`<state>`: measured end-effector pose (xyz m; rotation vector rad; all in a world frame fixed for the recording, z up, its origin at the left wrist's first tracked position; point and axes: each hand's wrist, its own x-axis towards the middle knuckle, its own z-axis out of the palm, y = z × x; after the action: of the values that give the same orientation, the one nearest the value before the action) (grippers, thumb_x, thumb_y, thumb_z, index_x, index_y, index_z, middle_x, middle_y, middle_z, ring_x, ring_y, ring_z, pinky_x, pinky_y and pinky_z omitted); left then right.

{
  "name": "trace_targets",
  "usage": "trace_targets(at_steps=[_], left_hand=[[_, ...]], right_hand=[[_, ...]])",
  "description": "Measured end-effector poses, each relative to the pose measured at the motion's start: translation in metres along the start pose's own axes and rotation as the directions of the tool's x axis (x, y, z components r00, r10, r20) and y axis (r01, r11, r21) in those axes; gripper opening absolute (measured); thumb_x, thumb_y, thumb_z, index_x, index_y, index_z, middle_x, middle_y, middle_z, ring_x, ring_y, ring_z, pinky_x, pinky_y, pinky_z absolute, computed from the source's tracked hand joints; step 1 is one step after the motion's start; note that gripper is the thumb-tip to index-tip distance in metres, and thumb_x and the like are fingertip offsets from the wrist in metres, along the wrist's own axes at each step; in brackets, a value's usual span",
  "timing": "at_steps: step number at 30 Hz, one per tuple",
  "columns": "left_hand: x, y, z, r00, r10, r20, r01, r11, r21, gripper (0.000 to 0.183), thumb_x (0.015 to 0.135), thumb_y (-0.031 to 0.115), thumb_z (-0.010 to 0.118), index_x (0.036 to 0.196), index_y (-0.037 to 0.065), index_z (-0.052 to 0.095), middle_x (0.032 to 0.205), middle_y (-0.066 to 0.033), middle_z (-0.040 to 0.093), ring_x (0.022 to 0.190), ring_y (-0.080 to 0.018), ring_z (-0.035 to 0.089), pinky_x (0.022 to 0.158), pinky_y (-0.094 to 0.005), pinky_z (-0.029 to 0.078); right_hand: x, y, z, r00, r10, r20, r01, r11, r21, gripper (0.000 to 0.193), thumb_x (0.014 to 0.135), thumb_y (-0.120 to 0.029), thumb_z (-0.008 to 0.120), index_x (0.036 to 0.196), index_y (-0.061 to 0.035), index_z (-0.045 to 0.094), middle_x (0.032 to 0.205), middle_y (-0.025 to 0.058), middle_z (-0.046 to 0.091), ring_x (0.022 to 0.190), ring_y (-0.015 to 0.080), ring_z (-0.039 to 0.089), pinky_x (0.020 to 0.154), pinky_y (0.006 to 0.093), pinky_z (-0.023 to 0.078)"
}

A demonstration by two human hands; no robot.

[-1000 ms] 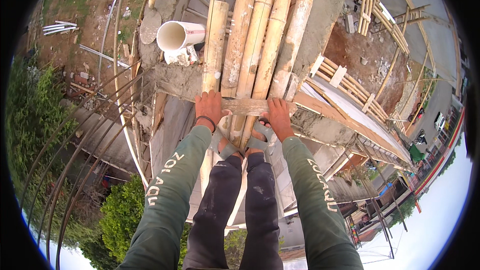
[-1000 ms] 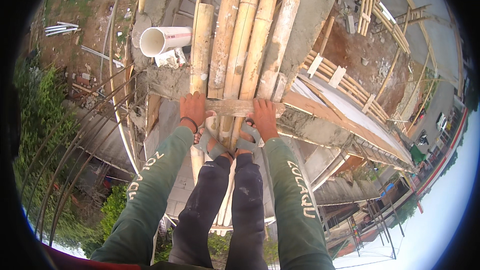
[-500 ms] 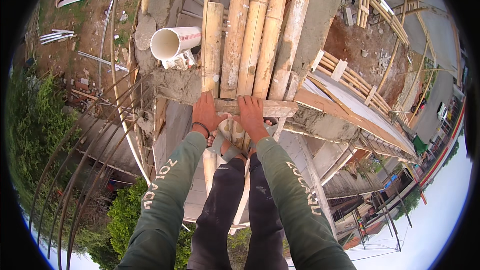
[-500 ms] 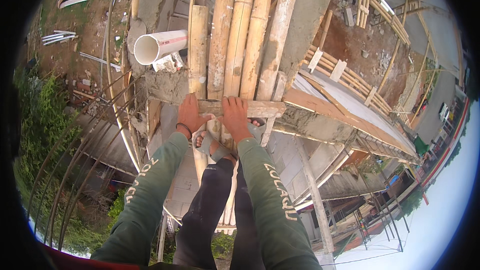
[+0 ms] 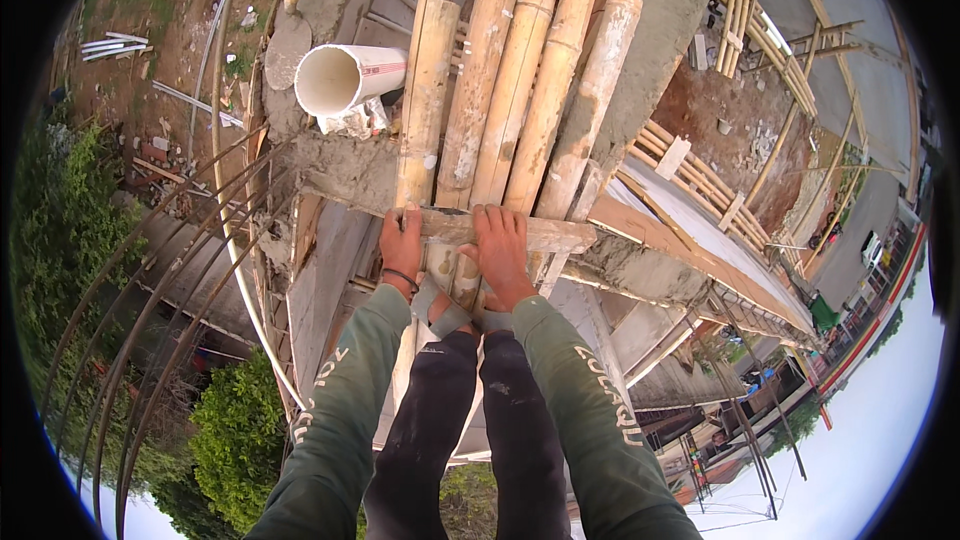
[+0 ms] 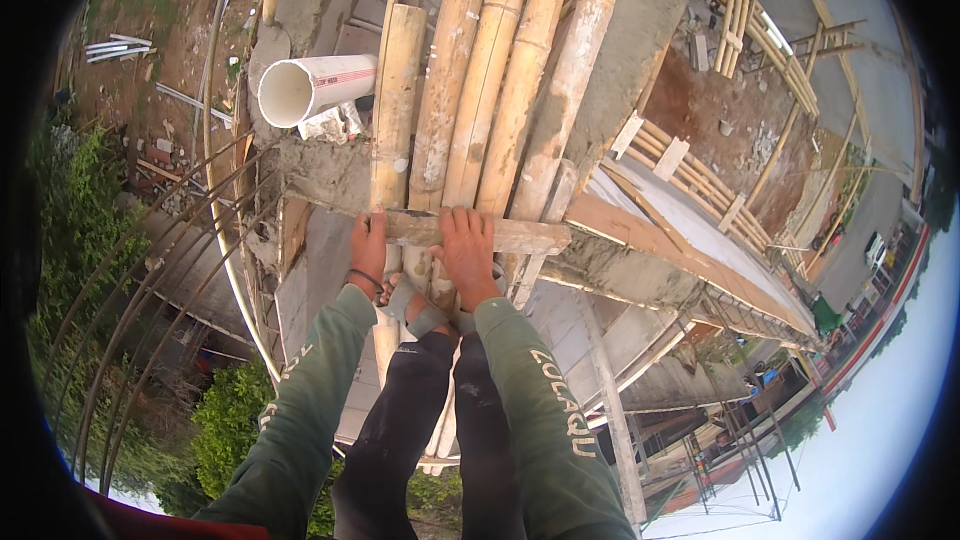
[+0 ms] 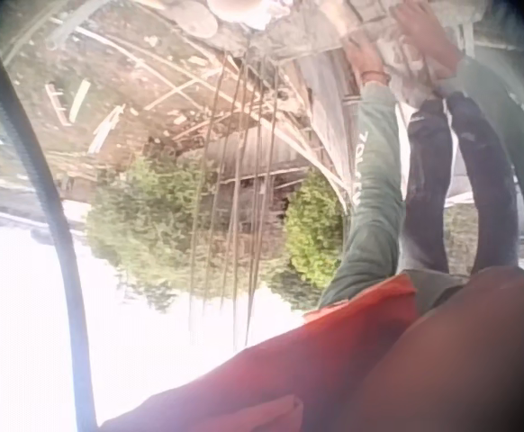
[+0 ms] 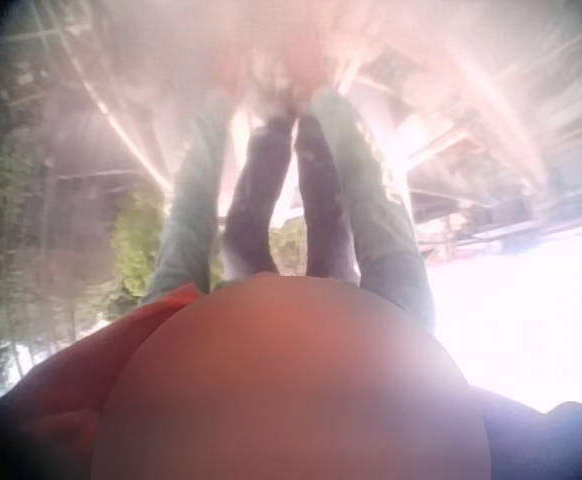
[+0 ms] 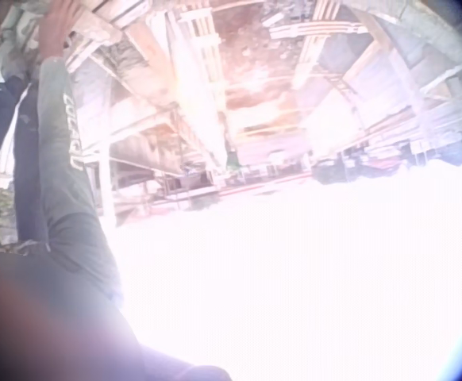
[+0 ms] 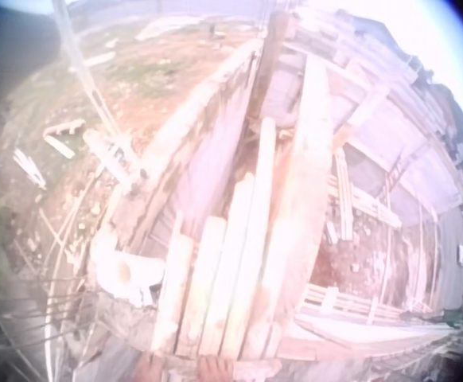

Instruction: The person lifts and stacks long bamboo poles on a construction site. They arrange the poles into a bundle and secure them with a wooden crosspiece, then lift and reposition the bundle on the scaffolding.

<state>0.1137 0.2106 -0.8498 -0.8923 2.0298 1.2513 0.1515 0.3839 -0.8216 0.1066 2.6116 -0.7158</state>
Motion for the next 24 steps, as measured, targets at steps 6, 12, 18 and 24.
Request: trace_targets(at_steps=[6, 12, 18, 24], left_hand=[[0.011, 0.016, 0.018, 0.954, -0.300, -0.026, 0.285, 0.928, -0.240, 0.048, 0.084, 0.034, 0.065, 0.104, -0.010, 0.061, 0.097, -0.0162, 0.065, 0.085, -0.0223, 0.059, 0.078, -0.0341, 0.046], [0.009, 0.011, 0.014, 0.974, -0.226, 0.030, 0.224, 0.927, -0.301, 0.041, 0.084, 0.027, 0.064, 0.103, -0.009, 0.061, 0.094, -0.0127, 0.064, 0.079, -0.0188, 0.059, 0.072, -0.0334, 0.047], [-0.002, 0.012, 0.014, 0.991, -0.105, 0.077, 0.126, 0.921, -0.368, 0.022, 0.089, 0.018, 0.056, 0.100, -0.001, 0.060, 0.091, -0.0032, 0.060, 0.079, -0.0126, 0.057, 0.070, -0.0281, 0.046], [-0.003, 0.002, 0.008, 0.992, -0.017, 0.124, 0.067, 0.910, -0.409, 0.019, 0.089, 0.017, 0.055, 0.098, 0.001, 0.060, 0.089, -0.0012, 0.059, 0.078, -0.0104, 0.054, 0.070, -0.0267, 0.045]], right_hand=[[0.011, 0.009, -0.009, 0.995, 0.000, 0.096, -0.003, 0.999, 0.036, 0.074, 0.060, -0.030, 0.082, 0.122, -0.0035, 0.051, 0.113, 0.0104, 0.054, 0.109, 0.0268, 0.049, 0.094, 0.0405, 0.034], [0.025, 0.022, -0.020, 0.959, 0.026, 0.282, -0.066, 0.989, 0.136, 0.065, 0.062, -0.023, 0.081, 0.118, -0.0046, 0.053, 0.108, 0.0104, 0.056, 0.107, 0.0271, 0.051, 0.089, 0.0404, 0.037], [0.009, 0.016, -0.005, 0.987, 0.044, 0.156, -0.062, 0.992, 0.112, 0.062, 0.061, -0.022, 0.082, 0.114, -0.0050, 0.055, 0.104, 0.0086, 0.057, 0.104, 0.0256, 0.052, 0.089, 0.0405, 0.036], [0.002, 0.012, 0.009, 0.998, 0.057, 0.008, -0.058, 0.996, 0.066, 0.063, 0.059, -0.024, 0.082, 0.113, -0.0064, 0.057, 0.101, 0.0061, 0.057, 0.101, 0.0229, 0.052, 0.092, 0.0410, 0.035]])
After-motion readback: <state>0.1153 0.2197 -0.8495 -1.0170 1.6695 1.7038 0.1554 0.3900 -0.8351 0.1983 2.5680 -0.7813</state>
